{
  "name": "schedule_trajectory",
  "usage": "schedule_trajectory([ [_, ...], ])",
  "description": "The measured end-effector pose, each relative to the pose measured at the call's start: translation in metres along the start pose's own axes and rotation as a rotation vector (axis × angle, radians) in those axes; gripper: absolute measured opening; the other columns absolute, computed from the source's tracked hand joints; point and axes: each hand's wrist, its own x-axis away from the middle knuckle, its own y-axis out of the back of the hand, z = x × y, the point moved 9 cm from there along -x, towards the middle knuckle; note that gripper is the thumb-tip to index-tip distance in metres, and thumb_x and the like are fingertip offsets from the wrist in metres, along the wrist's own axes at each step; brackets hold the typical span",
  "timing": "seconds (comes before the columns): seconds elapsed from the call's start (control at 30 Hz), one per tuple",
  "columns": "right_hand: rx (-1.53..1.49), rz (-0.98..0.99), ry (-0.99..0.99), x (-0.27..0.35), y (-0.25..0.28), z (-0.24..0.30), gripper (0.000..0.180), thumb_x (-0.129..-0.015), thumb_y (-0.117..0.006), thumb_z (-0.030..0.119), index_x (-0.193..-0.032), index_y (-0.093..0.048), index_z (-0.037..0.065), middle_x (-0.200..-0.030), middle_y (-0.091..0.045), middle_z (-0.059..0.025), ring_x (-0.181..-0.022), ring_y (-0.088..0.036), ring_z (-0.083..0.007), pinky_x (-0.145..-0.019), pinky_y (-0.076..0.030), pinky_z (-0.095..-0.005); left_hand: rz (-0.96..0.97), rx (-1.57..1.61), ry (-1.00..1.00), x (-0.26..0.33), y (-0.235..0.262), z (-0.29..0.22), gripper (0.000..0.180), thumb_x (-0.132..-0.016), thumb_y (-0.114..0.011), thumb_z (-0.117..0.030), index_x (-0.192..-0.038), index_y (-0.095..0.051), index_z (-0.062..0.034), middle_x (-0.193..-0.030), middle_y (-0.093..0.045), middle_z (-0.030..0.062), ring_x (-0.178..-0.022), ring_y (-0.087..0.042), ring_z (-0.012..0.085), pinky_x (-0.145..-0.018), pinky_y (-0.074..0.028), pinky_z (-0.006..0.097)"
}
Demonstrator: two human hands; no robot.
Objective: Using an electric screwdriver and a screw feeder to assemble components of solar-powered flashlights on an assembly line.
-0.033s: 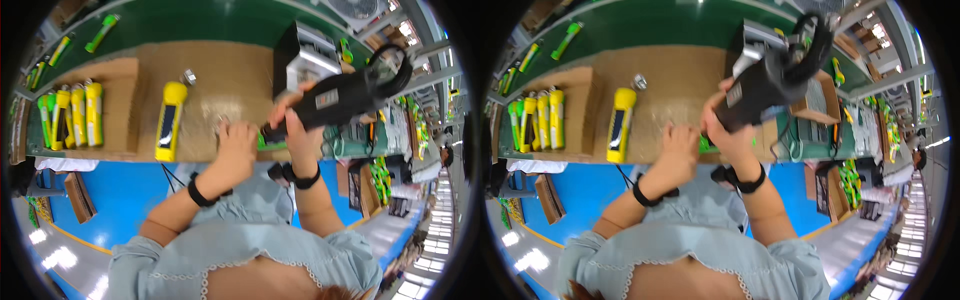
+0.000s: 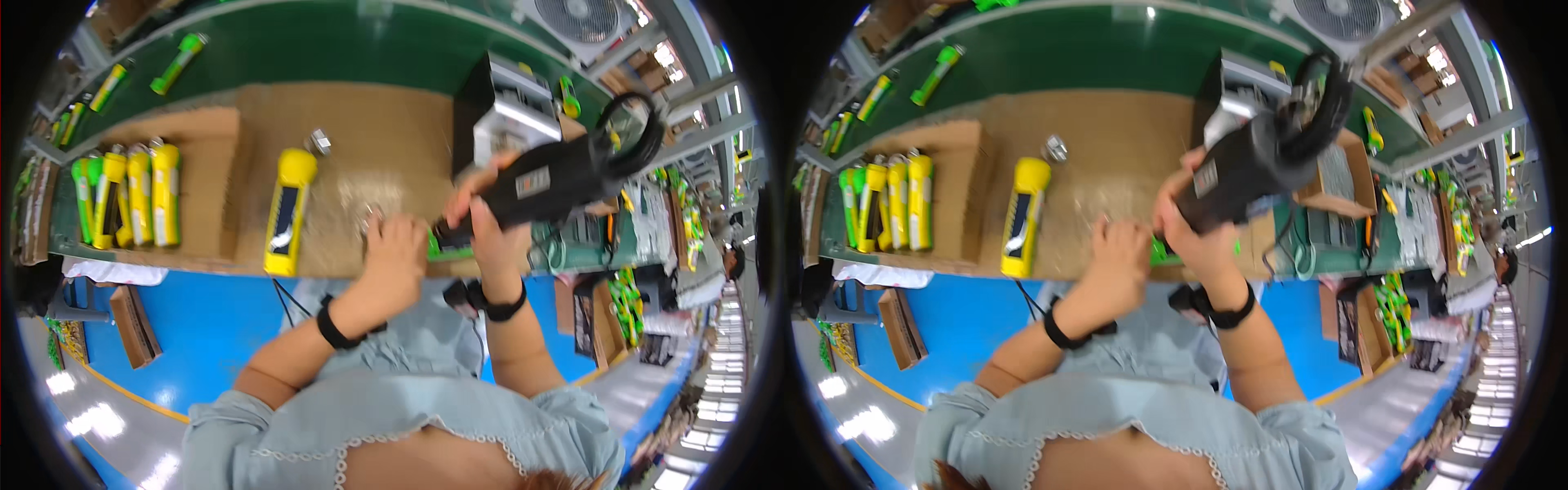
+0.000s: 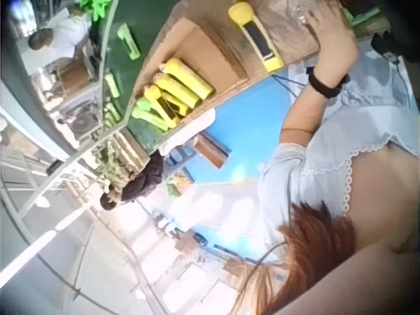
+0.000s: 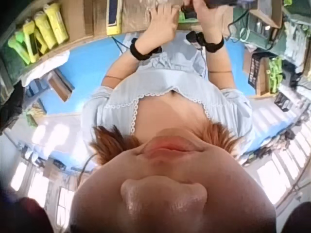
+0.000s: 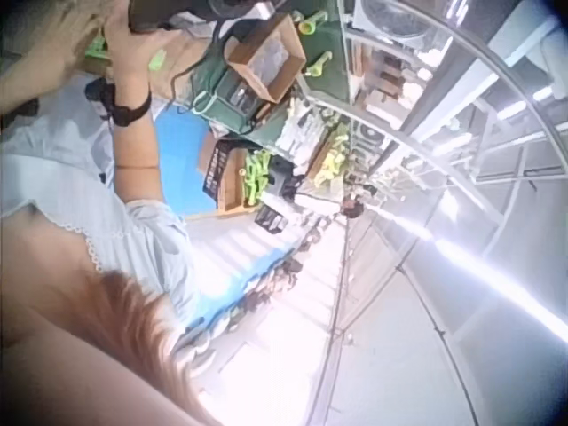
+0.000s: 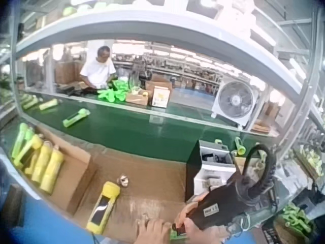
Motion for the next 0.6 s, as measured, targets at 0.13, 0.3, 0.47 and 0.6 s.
schedule_trajectory([
  [0.13, 0.016, -0.057, -0.013, 0.006, 0.008, -0.004, 0.045, -0.078, -0.053, -0.006, -0.118, -0.031, 0.0, -0.068, -0.054, -0.004, -0.057, -0.052, -0.0114, -0.054, -0.042, -0.0242, 0.002, -0.004, 0.029, 0.001, -0.005, -0.005, 0.052, -0.066, -0.057, -0.006, -0.116, -0.045, 0.0049, -0.11, -0.047, 0.0231, -0.111, -0.045, 0.0391, -0.103, -0.021, 0.062],
  [0.3, -0.128, -0.12, -0.063, 0.003, 0.005, 0.002, 0.051, -0.078, -0.054, -0.007, -0.123, -0.032, 0.001, -0.069, -0.055, -0.0047, -0.056, -0.053, -0.0116, -0.054, -0.044, -0.025, -0.007, -0.106, -0.045, -0.001, 0.004, -0.015, 0.051, -0.066, -0.058, -0.007, -0.113, -0.047, 0.0066, -0.102, -0.048, 0.0211, -0.104, -0.047, 0.0372, -0.099, -0.027, 0.061],
  [0.47, -0.157, -0.084, 0.14, -0.006, 0.016, 0.041, 0.066, -0.079, -0.061, -0.002, -0.136, -0.027, -0.001, -0.072, -0.057, -0.0082, -0.059, -0.056, -0.0126, -0.054, -0.046, -0.0259, 0.039, -0.313, -0.004, -0.002, 0.005, -0.02, 0.034, -0.071, -0.056, -0.012, -0.102, -0.053, 0.0033, -0.094, -0.052, 0.0173, -0.096, -0.05, 0.0329, -0.101, -0.027, 0.055],
  [0.6, -0.322, -0.263, 0.272, 0.003, 0.052, 0.104, 0.068, -0.079, -0.065, 0.005, -0.135, -0.028, -0.004, -0.072, -0.057, -0.0098, -0.059, -0.056, -0.0146, -0.055, -0.047, -0.026, 0.051, -0.483, 0.105, 0.014, 0.019, -0.009, 0.037, -0.075, -0.065, -0.025, -0.1, -0.057, 0.0011, -0.094, -0.055, 0.016, -0.095, -0.051, 0.0313, -0.1, -0.029, 0.052],
])
